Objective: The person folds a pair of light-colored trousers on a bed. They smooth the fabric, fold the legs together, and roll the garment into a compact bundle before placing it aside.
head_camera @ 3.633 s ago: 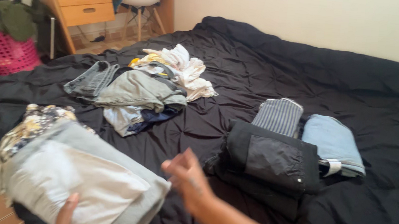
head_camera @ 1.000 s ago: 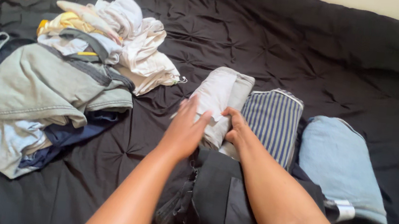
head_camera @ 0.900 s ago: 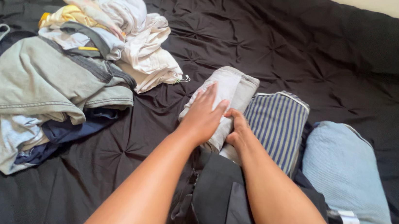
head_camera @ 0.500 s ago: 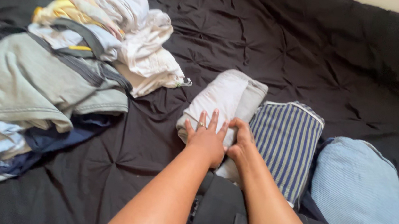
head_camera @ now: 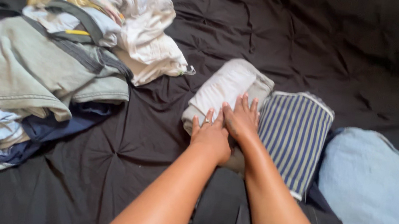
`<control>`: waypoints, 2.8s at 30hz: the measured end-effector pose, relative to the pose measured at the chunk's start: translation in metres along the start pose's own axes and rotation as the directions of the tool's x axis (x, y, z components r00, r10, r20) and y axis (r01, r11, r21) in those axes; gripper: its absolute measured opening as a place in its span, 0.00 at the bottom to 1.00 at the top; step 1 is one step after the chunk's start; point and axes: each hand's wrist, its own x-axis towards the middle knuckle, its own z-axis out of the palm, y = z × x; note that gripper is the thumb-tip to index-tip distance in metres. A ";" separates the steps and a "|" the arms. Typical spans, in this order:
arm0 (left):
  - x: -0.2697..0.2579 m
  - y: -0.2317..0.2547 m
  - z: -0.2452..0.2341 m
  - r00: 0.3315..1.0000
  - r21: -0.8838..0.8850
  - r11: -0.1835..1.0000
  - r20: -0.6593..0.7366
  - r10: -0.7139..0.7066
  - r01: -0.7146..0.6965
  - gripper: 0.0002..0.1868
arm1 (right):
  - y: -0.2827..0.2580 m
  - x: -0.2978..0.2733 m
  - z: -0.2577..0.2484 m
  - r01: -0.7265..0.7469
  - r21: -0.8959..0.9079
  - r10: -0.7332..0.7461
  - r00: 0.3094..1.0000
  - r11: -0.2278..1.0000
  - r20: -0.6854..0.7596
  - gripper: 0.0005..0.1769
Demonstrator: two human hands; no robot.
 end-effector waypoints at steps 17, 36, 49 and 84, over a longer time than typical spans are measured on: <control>-0.009 0.008 0.006 0.962 0.359 0.933 -0.253 0.103 -0.006 0.43 | -0.003 -0.012 -0.020 0.217 -0.124 -0.240 0.946 0.968 -0.220 0.42; -0.032 -0.050 0.002 0.991 -0.193 0.978 -0.093 -0.095 0.075 0.34 | 0.075 0.071 0.076 0.828 -0.158 -0.766 0.559 0.538 0.317 0.38; -0.232 -0.258 0.022 0.816 -0.572 0.819 -0.452 -0.361 0.045 0.40 | -0.090 0.084 -0.033 0.509 -0.263 -0.310 0.780 0.819 0.544 0.29; -0.449 -0.201 0.068 0.319 -0.631 0.288 -0.670 -0.670 -0.720 0.38 | -0.470 -0.403 0.017 0.403 0.896 -0.898 0.439 0.187 -0.010 0.09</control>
